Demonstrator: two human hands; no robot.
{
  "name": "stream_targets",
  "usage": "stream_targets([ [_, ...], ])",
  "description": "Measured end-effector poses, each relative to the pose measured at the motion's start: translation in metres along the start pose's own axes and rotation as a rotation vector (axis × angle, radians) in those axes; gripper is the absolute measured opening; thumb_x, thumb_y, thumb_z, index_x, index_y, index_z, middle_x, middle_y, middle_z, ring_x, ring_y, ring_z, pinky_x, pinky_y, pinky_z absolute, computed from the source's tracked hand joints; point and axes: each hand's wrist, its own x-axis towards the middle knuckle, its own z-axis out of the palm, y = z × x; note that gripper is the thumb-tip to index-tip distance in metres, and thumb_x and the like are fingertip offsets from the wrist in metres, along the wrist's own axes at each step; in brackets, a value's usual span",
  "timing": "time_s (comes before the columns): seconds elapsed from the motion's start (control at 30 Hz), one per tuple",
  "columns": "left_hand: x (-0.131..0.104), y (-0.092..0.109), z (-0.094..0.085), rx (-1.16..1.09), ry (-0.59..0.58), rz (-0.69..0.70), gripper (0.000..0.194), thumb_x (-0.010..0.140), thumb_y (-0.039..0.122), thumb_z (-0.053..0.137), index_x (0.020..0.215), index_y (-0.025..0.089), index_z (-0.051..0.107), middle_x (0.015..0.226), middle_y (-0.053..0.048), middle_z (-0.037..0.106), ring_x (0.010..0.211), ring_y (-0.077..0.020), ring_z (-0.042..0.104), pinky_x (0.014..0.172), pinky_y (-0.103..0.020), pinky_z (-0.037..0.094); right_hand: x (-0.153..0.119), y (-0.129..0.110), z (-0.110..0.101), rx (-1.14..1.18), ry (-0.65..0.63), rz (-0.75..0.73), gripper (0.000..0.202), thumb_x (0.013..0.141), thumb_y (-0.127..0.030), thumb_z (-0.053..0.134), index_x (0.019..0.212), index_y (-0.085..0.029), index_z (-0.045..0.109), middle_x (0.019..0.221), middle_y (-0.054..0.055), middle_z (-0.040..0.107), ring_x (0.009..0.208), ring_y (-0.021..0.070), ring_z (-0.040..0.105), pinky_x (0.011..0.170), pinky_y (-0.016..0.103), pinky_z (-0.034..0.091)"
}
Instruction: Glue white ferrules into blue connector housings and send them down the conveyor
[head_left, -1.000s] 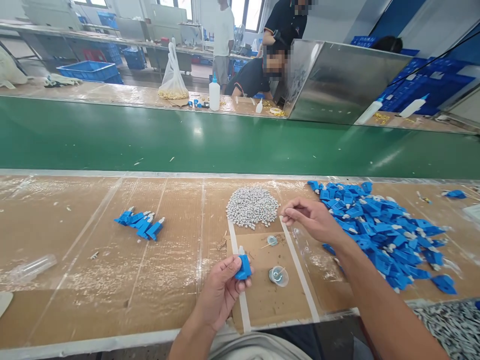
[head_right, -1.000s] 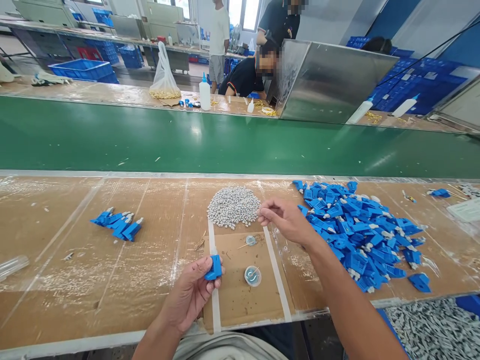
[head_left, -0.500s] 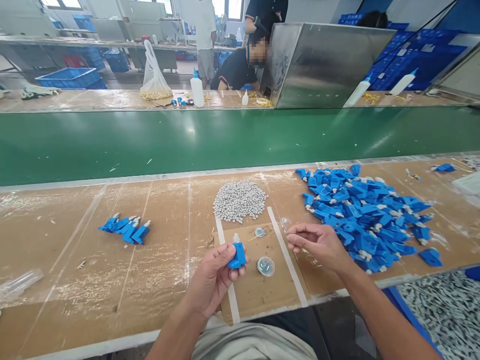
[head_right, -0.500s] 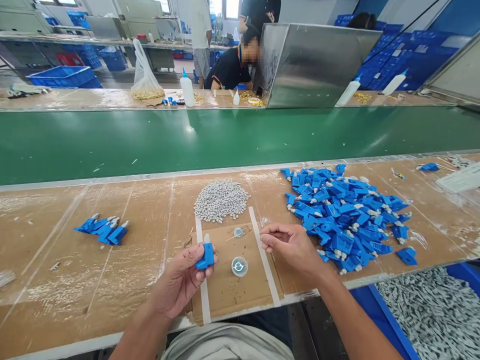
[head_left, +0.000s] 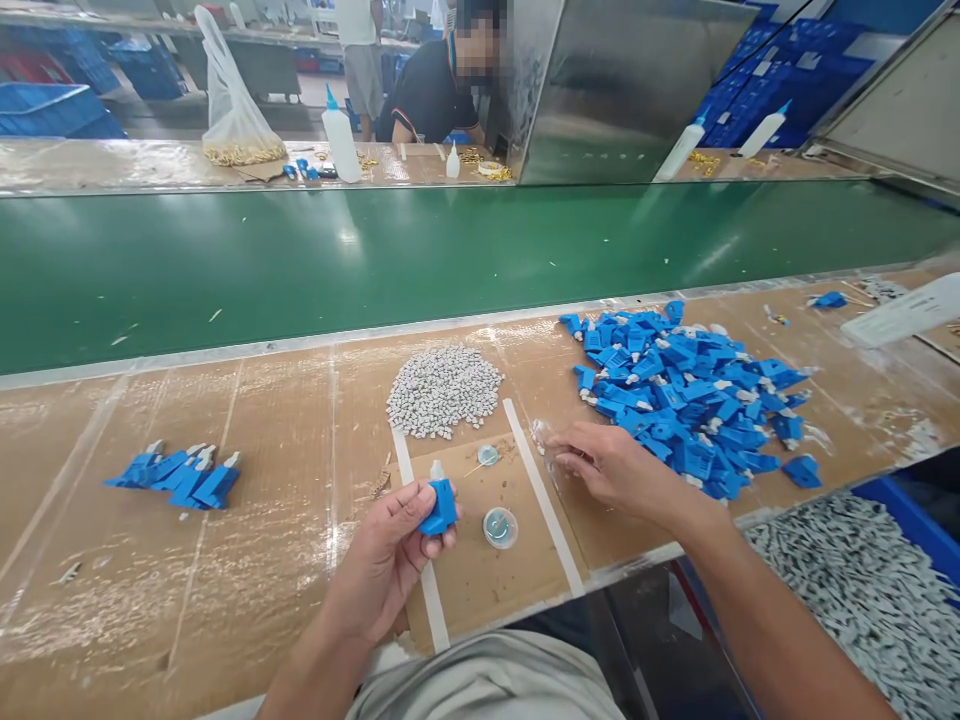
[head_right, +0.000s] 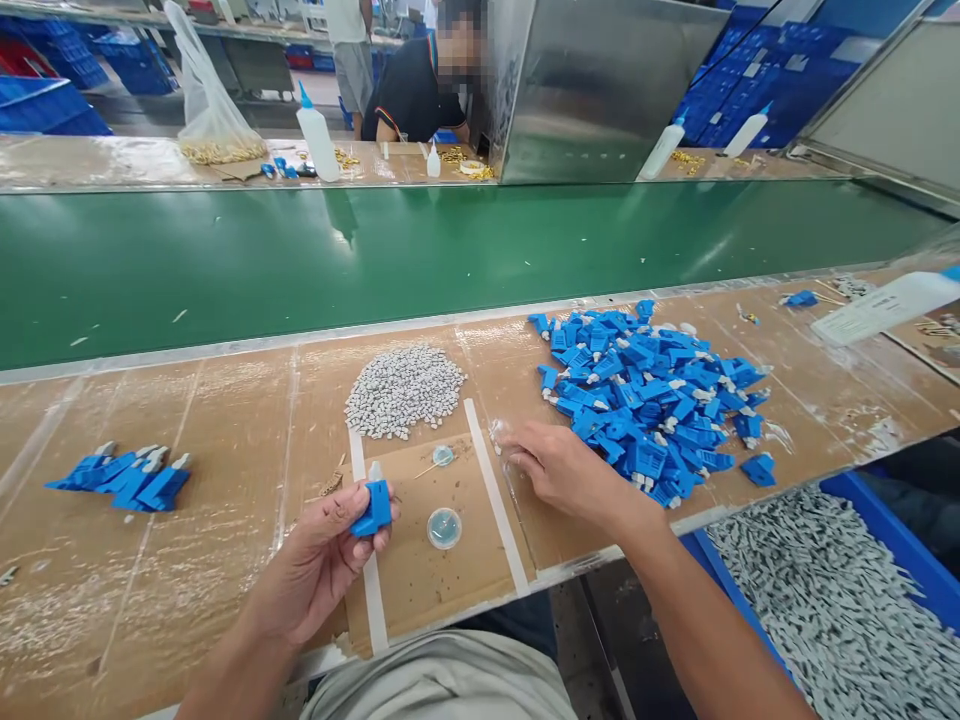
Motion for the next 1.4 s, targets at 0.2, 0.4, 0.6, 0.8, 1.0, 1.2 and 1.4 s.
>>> stream_targets([
  [0.2,0.003,0.001,-0.003,0.005,0.020,-0.025,0.024,0.089,0.033,0.073,0.097,0.010,0.074,0.089,-0.009,0.071,0.066,-0.0087,0.063,0.055,-0.013,0.051,-0.004,-0.009,0.011,-0.021,0.083,0.092,0.020,0.101,-0.015,0.048,0.097,-0.021,0.067,0.095,0.007,0.071,0.090,0.0241,0.067,0.079,0.036,0.050],
  [0.4,0.003,-0.001,-0.007,-0.012,0.023,-0.030,0.023,0.089,0.034,0.073,0.095,0.011,0.073,0.088,-0.008,0.070,0.067,-0.0090,0.063,0.055,-0.014,0.051,0.001,-0.009,0.023,-0.094,0.093,0.042,0.024,0.102,-0.012,0.044,0.101,-0.022,0.066,0.090,0.006,0.065,0.081,0.0208,0.063,0.071,0.031,0.046],
  [0.6,0.002,-0.002,-0.006,-0.028,0.030,-0.039,0.026,0.088,0.035,0.075,0.092,0.010,0.072,0.086,-0.009,0.069,0.066,-0.0087,0.062,0.055,-0.014,0.049,0.005,-0.013,0.016,-0.236,0.017,-0.009,0.028,0.100,-0.008,0.042,0.095,-0.020,0.067,0.087,0.005,0.062,0.074,0.0178,0.059,0.062,0.029,0.037],
  [0.8,-0.002,-0.002,-0.003,-0.024,0.006,-0.029,0.026,0.088,0.035,0.074,0.093,0.010,0.074,0.087,-0.009,0.069,0.066,-0.0084,0.060,0.055,-0.014,0.048,0.016,-0.012,0.010,-0.149,-0.018,-0.035,0.022,0.098,-0.015,0.045,0.087,-0.017,0.065,0.086,0.009,0.063,0.068,0.0186,0.055,0.057,0.030,0.035],
  [1.0,-0.006,-0.004,0.013,-0.043,-0.029,-0.007,0.027,0.089,0.037,0.073,0.090,0.010,0.072,0.077,-0.007,0.066,0.066,-0.0089,0.060,0.057,-0.014,0.047,0.016,-0.032,-0.005,0.407,0.110,0.114,0.019,0.100,-0.034,0.051,0.090,-0.020,0.060,0.071,0.003,0.063,0.060,0.0164,0.058,0.055,0.028,0.047],
  [1.2,-0.007,-0.007,0.043,-0.066,-0.114,0.051,0.025,0.091,0.037,0.071,0.092,0.012,0.072,0.083,-0.006,0.067,0.069,-0.0105,0.063,0.062,-0.017,0.049,0.007,-0.092,-0.001,1.449,0.126,0.412,0.028,0.079,-0.042,0.081,0.080,-0.017,0.068,0.070,0.001,0.063,0.053,0.0087,0.052,0.042,0.017,0.039],
  [1.4,-0.007,-0.011,0.052,-0.049,-0.166,0.094,0.027,0.090,0.040,0.071,0.092,0.013,0.072,0.082,-0.006,0.066,0.070,-0.0115,0.060,0.064,-0.020,0.047,0.004,-0.120,0.012,1.569,0.117,0.472,0.026,0.078,-0.039,0.083,0.076,-0.016,0.070,0.063,-0.001,0.057,0.052,0.0079,0.050,0.041,0.015,0.033],
])
